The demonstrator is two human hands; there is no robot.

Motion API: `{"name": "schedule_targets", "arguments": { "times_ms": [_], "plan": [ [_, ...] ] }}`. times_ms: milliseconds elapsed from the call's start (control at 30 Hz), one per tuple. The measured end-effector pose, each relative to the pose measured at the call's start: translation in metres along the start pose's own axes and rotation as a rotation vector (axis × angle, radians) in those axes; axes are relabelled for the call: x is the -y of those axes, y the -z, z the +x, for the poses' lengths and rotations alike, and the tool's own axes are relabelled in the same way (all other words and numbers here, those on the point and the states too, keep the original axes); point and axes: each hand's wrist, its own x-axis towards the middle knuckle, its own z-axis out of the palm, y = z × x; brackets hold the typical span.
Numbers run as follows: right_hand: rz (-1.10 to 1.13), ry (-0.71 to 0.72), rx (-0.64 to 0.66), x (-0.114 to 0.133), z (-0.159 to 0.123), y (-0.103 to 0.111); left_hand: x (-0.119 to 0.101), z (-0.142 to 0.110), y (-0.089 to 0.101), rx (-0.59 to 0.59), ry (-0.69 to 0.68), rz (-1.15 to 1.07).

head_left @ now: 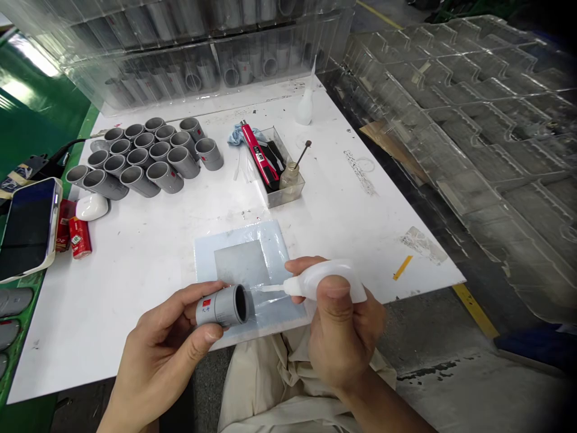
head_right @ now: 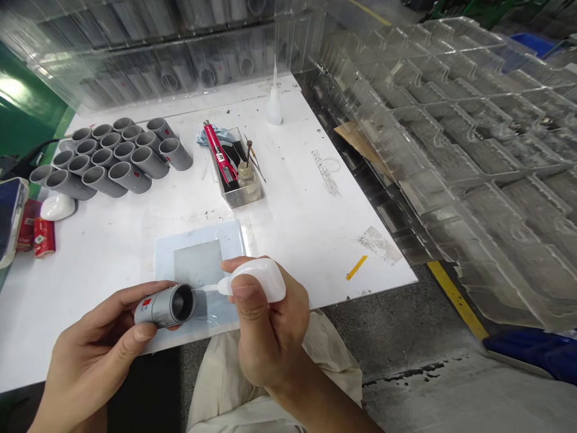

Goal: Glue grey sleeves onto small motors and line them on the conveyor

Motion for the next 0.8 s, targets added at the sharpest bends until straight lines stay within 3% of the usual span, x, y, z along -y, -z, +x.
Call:
{"name": "schedule_targets", "arguments": {
  "times_ms": [233,367,567,800],
  "plan": [
    [-0.019,-0.018,0.01,0.0,-0.001,0.003,0.007,0.003,0.008,0.092,-0.067,0.049],
    [-0.007,-0.005,0.008,-0.001,-0.002,0.003,0.006,0.002,0.007,0.027,-0.049,0.053],
    [0.028,-0.019,0.009,-0.001,-0.002,0.004,0.01,0.008,0.015,0.172,-0.161,0.097],
    [0.026,-0.034,-0.001,0.0,0.001,0.003,0.015,0.007,0.019,0.218,-0.209,0.094]
  ]
}}
